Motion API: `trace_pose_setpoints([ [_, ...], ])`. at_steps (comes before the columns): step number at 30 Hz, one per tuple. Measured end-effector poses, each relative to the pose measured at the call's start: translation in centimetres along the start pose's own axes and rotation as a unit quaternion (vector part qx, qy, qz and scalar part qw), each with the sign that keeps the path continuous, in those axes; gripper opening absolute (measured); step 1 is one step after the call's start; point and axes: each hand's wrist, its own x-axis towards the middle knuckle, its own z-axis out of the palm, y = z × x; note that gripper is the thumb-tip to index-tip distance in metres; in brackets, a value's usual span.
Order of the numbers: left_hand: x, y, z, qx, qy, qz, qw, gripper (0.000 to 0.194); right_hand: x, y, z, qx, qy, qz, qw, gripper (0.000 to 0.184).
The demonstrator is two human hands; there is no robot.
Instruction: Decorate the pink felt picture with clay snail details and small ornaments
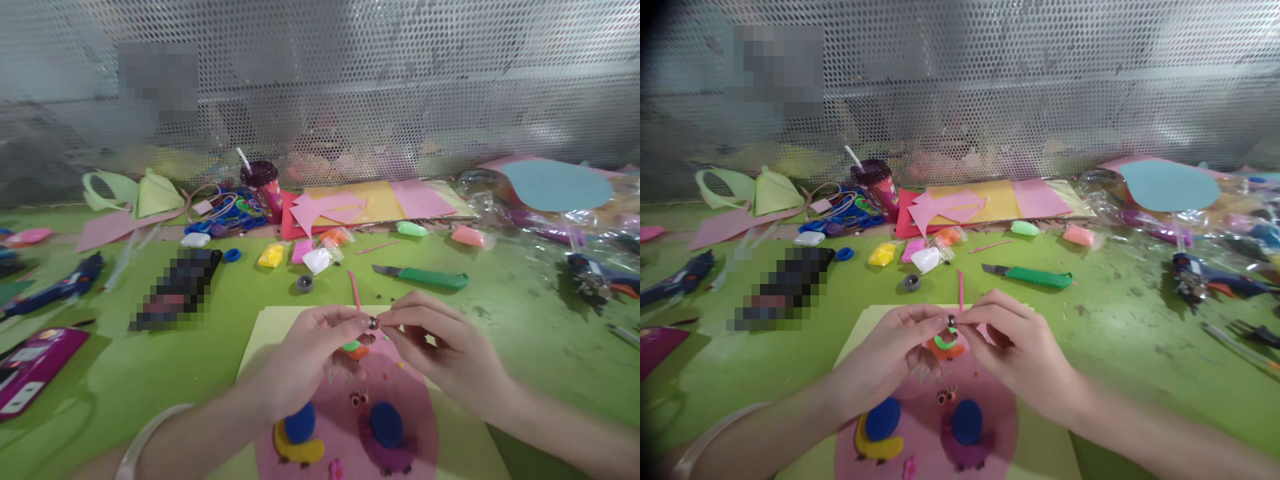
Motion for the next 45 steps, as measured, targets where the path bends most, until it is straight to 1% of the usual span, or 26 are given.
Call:
trace_pose_setpoints([
  [9,0.1,0.0,-0.1,0.008,0.016,-0.001,1.000,0.019,-0.1,0.0,-0.1,0.004,-0.004,0.006,1.000,0.017],
  [14,0.1,0.0,0.0,0.004,0.015,0.002,1.000,0.018,-0.2,0.1,0.0,0.006,-0.002,0.008,1.000,0.016],
  [20,0.1,-0.1,-0.1,-0.001,0.023,0.005,1.000,0.021,-0.1,0.0,-0.2,-0.009,0.009,0.023,1.000,0.016],
  [25,0.2,-0.2,-0.2,-0.006,0.019,0.005,1.000,0.022,-0.3,0.0,-0.1,-0.018,0.002,-0.011,1.000,0.022],
  [30,0.1,-0.2,-0.2,-0.013,0.028,0.004,1.000,0.021,-0.4,0.2,0.1,-0.019,0.004,-0.041,0.999,0.026],
  [32,0.2,-0.2,-0.3,-0.007,0.041,0.003,0.999,0.021,-0.1,0.8,-0.4,-0.037,0.005,-0.045,0.998,0.024],
  [35,0.4,-0.2,-0.6,-0.004,0.050,0.015,0.999,0.020,0.9,2.8,-1.8,-0.133,0.035,-0.010,0.990,0.020],
  [36,0.5,-0.1,-0.8,-0.008,0.049,0.019,0.999,0.020,1.2,3.8,-2.3,-0.173,0.023,-0.003,0.985,0.019],
  [37,0.6,-0.1,-1.0,-0.014,0.047,0.019,0.999,0.020,1.4,4.7,-2.6,-0.211,-0.027,0.006,0.977,0.021],
  [38,0.7,-0.1,-1.1,-0.019,0.045,0.019,0.999,0.019,1.6,5.7,-2.8,-0.242,-0.059,0.004,0.968,0.023],
  [40,0.9,-0.1,-1.3,-0.026,0.042,0.016,0.999,0.019,1.7,7.4,-2.7,-0.276,-0.109,-0.037,0.954,0.023],
  [41,0.9,-0.1,-1.4,-0.028,0.040,0.014,0.999,0.019,1.6,8.0,-2.4,-0.278,-0.124,-0.052,0.951,0.019],
  [43,0.9,-0.1,-1.4,-0.031,0.037,0.016,0.999,0.019,1.5,8.8,-1.7,-0.283,-0.142,-0.068,0.946,0.016],
  [45,0.9,-0.2,-1.3,-0.033,0.036,0.016,0.999,0.019,1.4,9.2,-0.9,-0.288,-0.143,-0.075,0.944,0.015],
])
